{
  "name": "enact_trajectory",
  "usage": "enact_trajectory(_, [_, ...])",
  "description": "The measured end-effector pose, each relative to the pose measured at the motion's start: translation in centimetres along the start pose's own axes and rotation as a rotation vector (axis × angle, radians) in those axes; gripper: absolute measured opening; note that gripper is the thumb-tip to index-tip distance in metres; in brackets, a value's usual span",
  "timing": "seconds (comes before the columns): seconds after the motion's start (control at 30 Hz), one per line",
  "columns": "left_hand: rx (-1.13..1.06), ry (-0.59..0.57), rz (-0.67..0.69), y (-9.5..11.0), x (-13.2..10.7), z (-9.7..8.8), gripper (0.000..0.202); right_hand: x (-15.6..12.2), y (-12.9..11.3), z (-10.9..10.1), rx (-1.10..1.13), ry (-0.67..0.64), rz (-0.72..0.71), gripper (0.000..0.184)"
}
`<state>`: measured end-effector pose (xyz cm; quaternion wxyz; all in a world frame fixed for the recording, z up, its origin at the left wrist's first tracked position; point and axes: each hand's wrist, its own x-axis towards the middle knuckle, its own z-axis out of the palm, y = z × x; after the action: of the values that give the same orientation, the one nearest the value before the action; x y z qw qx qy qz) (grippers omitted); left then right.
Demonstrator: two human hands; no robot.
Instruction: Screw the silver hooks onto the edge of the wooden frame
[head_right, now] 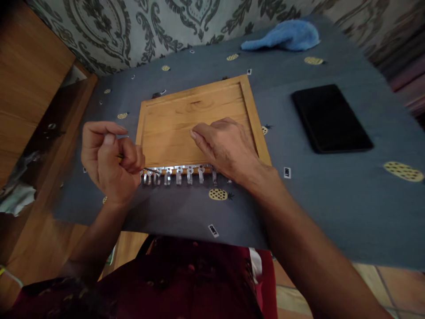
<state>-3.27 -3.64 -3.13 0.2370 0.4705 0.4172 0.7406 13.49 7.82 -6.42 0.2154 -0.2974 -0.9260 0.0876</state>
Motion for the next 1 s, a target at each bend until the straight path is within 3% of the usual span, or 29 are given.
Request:
enact_trajectory(0.37, [-0.016,-0.023,-0.041,0.2,0.3,-0.3,0.013,-0.1,0.2,0.0,0.032,0.036,-0.012,0.045])
enact_trajectory(0.53, [-0.076,0.002,0.040,1.5,1.4,-0.4,0.012,0.0,0.0,-0.3,0.054,0.034,0.015,0.044])
enact_trajectory(0.67, [-0.109,-0.067,0.075,1.8,1.4,0.5,0.012,0.2,-0.2,-0.5,0.001,0.015,0.017,0.042])
enact_trajectory(0.83, [-0.145,-0.130,-0.048,0.9,0.4,1.9,0.015,0.1,0.0,-0.4,0.001,0.032,0.011,0.046])
enact_trajectory(1.0, [-0.135,-0.162,-0.042,0.3,0.0,2.5,0.017,0.0,0.1,-0.5,0.009,0.041,-0.015,0.046])
